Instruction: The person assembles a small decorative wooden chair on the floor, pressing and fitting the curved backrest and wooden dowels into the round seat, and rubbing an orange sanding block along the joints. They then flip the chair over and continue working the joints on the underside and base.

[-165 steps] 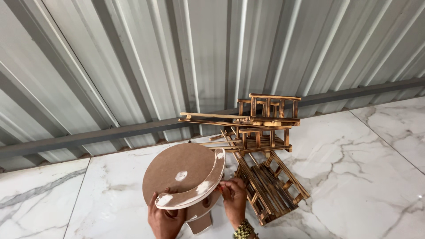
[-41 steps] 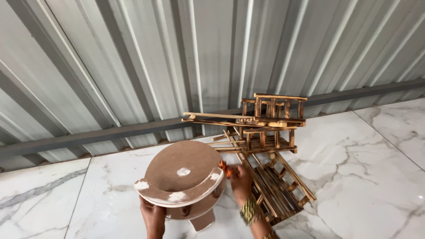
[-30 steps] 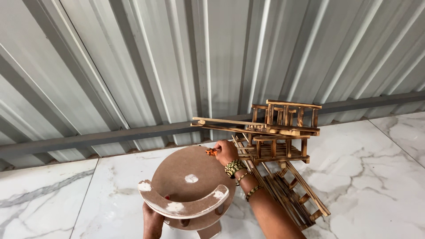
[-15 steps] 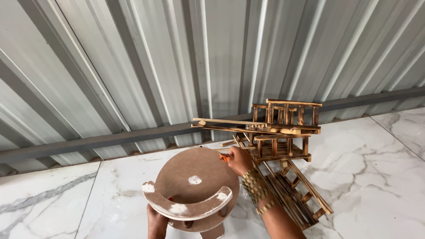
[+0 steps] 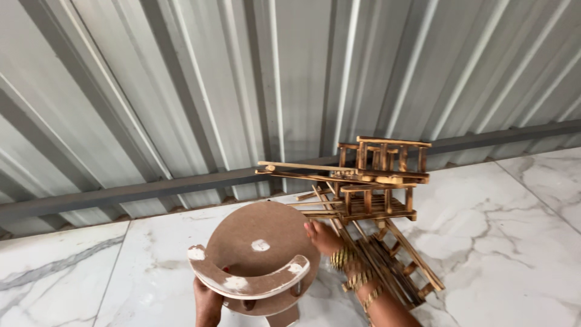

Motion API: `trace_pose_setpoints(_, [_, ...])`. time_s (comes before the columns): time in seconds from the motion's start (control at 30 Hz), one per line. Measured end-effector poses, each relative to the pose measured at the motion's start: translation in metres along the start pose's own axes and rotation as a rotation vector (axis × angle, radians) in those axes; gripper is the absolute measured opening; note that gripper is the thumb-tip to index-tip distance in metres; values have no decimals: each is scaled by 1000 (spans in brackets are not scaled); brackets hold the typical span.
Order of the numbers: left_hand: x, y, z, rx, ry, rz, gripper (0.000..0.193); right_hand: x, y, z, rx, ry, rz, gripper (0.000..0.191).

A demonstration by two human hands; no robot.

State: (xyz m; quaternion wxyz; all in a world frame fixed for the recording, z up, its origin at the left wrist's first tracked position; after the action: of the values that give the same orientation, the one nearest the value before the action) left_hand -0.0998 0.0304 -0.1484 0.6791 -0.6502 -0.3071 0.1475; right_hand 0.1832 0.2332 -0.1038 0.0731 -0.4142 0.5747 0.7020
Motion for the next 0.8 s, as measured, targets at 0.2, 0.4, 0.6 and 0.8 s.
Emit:
trace_pose_setpoints(0.2, [15,-18,-43,382,-78,-246,56,9,-7,-55,-41,-137,745,34])
trace_pose_setpoints(0.4, [72,23,-114,464,-101,-302,89,11,-22,-61,103,-267,953,42])
trace_pose_setpoints(0.6, [147,12,-145,702,46,697,106,18,-31,-88,206,-310,969,55])
trace_pose_setpoints(0.8, [125,0,-106,503,-158,403,100,18,11,-106,236,-267,982,72])
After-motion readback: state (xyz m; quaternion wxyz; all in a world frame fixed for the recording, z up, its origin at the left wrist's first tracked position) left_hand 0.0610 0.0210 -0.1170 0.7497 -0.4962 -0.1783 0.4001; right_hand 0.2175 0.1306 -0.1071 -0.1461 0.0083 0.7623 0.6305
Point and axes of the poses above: each hand's wrist, its own z-axis towards the middle knuckle, its own x-axis out of the palm, y = z × x, the point moved 9 cm from there along z, towards the middle knuckle, and after that the axes turned 1 degree about y, right-handed, at the moved point
